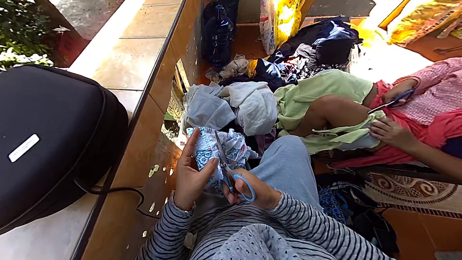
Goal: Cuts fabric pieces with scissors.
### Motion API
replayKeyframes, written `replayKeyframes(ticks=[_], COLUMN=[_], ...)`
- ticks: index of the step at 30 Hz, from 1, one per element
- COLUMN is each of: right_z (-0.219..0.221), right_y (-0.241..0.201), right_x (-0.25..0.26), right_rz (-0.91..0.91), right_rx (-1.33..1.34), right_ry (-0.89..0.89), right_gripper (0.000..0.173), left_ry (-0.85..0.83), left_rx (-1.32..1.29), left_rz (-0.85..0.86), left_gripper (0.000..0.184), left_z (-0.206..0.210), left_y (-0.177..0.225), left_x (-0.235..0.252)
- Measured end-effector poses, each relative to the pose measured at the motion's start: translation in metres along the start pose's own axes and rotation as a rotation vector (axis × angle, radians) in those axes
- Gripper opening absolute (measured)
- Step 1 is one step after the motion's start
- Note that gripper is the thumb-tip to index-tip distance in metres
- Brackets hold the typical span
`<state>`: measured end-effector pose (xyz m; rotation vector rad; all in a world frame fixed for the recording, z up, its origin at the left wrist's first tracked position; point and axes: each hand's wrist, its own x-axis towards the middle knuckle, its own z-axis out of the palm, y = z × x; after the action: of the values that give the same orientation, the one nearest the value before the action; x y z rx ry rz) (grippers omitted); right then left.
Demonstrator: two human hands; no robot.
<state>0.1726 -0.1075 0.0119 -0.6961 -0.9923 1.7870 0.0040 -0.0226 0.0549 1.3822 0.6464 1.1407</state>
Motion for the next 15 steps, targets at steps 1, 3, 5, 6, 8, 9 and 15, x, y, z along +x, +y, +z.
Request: replayKeyframes(ticks=[1, 3, 5, 6, 8, 9, 15], right_z=[0.0028, 0.0084, 0.0119, 0.0124, 0.0108, 0.0096, 0.0079], right_y=[0.0002, 0.0003, 0.0012, 0.0017, 0.0022, 0.0016, -0.0064], right_x=[-0.0011, -0.0036, -0.0060, -0.0067, -0.0060, -0.0050, 0.0022], right_rz=[-0.003, 0.008, 0.020, 0.031, 0.040, 0.039, -0.008], right_rx=[0.013, 0.041, 0.036, 0.038, 0.061, 0.062, 0.089], right_ry=[0.034, 0.097, 0.132, 0.137, 0.117, 0.098, 0.112], right_gripper=[0.052, 0.043, 0.039, 0.038, 0.040, 0.043, 0.049], left_ry=[0.002, 0.008, 0.009, 0.009, -0.005, -0.017, -0.074], left_rx=[0.004, 0.011, 0.014, 0.018, 0.027, 0.032, 0.038], left_rz=[0.000, 0.007, 0.008, 0.008, 0.012, 0.018, 0.035], left_gripper=[0.083, 0.083, 0.083, 0.083, 0.083, 0.084, 0.089], left_z=[0.0003, 0.0007, 0.0002, -0.0002, 0.0000, 0.0009, 0.0082], left_y=[-0.0002, -0.0003, 0.0001, 0.0000, -0.0009, -0.0017, -0.0059], left_x=[-0.0001, -0.0006, -0.0005, -0.0006, -0.0010, -0.0017, -0.0058])
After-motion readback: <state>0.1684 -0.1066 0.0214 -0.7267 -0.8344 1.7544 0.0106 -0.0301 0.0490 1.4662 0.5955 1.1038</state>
